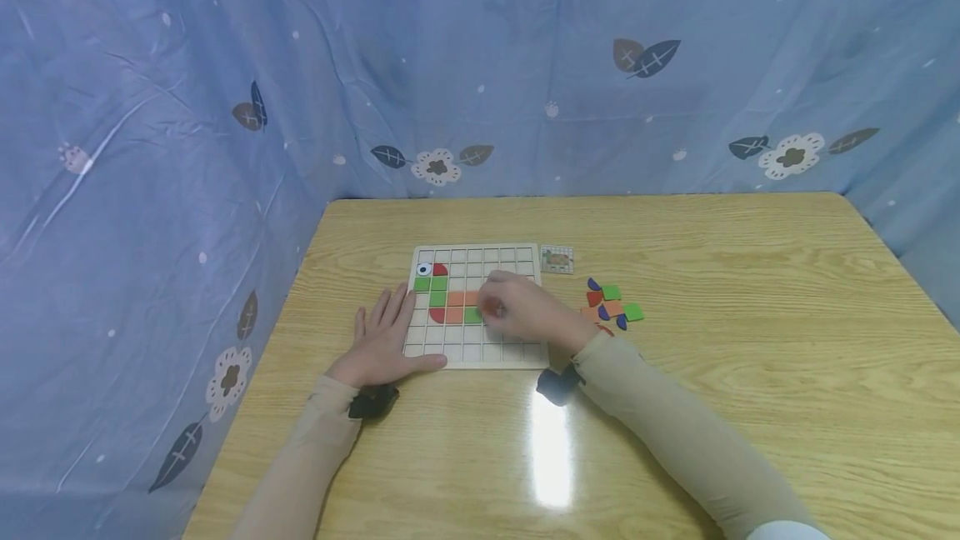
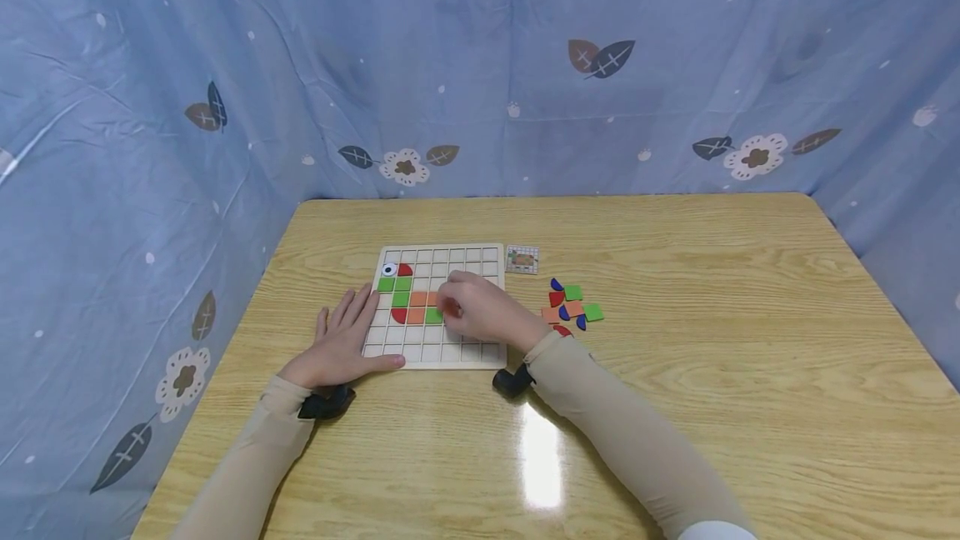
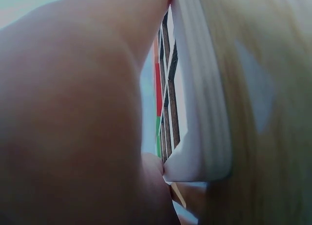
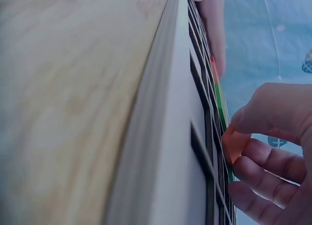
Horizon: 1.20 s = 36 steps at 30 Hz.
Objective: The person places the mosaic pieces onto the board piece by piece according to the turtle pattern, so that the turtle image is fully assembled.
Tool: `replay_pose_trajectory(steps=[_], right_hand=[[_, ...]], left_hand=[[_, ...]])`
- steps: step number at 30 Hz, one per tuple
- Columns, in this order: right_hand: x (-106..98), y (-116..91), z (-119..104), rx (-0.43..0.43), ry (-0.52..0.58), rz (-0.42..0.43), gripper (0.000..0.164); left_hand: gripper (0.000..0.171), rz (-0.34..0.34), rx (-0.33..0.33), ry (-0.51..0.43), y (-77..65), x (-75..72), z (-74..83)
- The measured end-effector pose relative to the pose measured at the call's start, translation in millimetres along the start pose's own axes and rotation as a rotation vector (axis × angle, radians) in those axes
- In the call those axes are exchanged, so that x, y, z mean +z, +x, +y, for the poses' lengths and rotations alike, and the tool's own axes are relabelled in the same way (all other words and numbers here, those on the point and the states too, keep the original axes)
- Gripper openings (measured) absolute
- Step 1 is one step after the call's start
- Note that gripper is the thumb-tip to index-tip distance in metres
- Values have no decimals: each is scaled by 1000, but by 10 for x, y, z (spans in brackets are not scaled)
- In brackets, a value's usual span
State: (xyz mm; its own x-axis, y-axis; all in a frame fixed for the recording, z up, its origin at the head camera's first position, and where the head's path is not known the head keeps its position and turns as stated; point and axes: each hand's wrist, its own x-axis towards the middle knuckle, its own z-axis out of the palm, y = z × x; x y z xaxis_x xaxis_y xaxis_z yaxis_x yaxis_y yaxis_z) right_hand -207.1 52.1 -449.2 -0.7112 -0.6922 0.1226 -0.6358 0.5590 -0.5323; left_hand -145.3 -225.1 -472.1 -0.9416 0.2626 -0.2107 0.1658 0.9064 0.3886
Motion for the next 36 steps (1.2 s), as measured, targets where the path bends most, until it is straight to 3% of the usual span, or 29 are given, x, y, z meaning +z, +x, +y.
replay_pose_trajectory(steps=[8, 18, 36], right_hand=[[31, -2, 7, -33, -41, 0, 16], [47, -32, 40, -68, -87, 39, 6], [-46, -163, 53, -20, -76, 22, 9]], left_hand=[[127, 8, 0, -1, 4, 15, -7], [127, 7, -6, 7, 2, 5, 8], [126, 8, 1, 8, -1, 1, 6]])
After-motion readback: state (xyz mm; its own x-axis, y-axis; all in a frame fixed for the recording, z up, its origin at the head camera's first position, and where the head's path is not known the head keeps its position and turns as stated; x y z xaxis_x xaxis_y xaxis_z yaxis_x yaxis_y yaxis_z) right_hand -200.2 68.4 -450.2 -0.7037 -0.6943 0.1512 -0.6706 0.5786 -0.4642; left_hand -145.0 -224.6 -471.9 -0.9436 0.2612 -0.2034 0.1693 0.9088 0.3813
